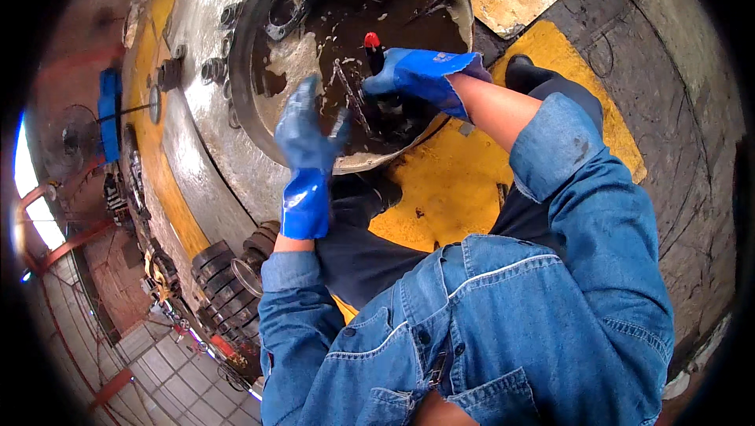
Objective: The person sits on the floor and uses a red-handled brush to scrub a dark, greasy metal part submerged in a basin of liquid. They repeatedly scrub the part and dip it into the liquid, handling it with gloved hands.
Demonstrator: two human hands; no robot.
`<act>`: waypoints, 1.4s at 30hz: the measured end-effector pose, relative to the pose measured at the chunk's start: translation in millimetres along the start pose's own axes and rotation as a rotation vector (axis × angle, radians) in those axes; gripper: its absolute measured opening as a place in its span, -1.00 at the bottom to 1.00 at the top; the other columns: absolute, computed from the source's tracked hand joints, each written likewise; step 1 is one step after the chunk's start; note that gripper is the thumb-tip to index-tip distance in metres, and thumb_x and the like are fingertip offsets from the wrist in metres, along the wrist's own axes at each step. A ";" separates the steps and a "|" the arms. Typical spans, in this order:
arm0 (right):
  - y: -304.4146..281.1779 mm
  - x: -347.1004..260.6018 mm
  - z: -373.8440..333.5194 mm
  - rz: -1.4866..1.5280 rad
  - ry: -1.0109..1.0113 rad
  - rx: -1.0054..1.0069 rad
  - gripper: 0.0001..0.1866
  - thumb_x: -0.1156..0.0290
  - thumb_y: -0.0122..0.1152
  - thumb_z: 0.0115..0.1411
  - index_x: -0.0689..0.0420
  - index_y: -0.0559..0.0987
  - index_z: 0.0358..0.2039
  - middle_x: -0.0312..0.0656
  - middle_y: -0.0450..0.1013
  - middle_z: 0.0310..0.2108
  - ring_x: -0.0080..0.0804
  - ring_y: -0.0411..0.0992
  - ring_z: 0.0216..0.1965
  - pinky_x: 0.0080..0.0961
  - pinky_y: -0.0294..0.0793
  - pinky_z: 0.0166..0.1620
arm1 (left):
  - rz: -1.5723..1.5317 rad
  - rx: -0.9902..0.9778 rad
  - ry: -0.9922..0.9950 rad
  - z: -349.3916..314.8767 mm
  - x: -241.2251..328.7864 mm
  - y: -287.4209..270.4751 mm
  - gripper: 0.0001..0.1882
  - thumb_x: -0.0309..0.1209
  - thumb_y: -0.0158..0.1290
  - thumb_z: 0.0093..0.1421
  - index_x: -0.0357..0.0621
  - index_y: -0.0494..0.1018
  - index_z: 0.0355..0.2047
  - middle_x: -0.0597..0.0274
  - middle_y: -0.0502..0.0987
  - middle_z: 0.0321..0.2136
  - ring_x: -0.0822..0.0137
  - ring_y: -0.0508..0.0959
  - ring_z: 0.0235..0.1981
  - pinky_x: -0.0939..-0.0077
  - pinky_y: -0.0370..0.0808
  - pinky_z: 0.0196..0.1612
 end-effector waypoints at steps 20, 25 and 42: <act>43.5 -53.1 36.4 -0.268 -0.184 0.023 -0.54 -0.01 0.34 0.24 0.18 0.73 -0.18 -0.16 0.65 -0.34 -0.43 0.53 -0.27 -0.35 0.52 -0.09 | -0.104 -0.465 -0.574 -41.4 -82.2 32.5 -0.45 -0.49 -0.26 0.53 -0.23 0.09 0.49 -0.10 0.39 0.36 0.02 0.42 0.34 0.28 0.33 0.38; -5.4 -49.2 33.5 -0.234 -0.122 0.249 -0.56 0.00 0.30 0.28 0.19 0.71 -0.36 -0.16 0.62 -0.44 -0.42 0.53 -0.38 -0.39 0.50 -0.20 | -0.060 -0.219 -0.103 -34.2 -39.9 27.2 -0.32 -0.76 -0.22 0.31 -0.26 0.16 0.46 -0.39 0.55 0.08 -0.27 0.57 0.10 0.03 0.53 0.12; -39.7 -23.5 20.1 -0.411 -0.022 0.410 -0.49 -0.04 0.24 0.26 0.25 0.68 -0.38 -0.12 0.57 -0.51 -0.28 0.53 -0.43 -0.27 0.52 -0.19 | -0.116 -0.336 -0.253 -53.0 -92.7 64.6 -0.33 -0.74 -0.16 0.30 -0.27 0.19 0.44 -0.39 0.53 0.09 -0.27 0.57 0.08 0.05 0.52 0.13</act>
Point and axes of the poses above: each hand's wrist, its own z-axis towards the middle knuckle, its own y-axis out of the palm, x = y × z, the point moved 10 cm from there along z, towards the middle knuckle
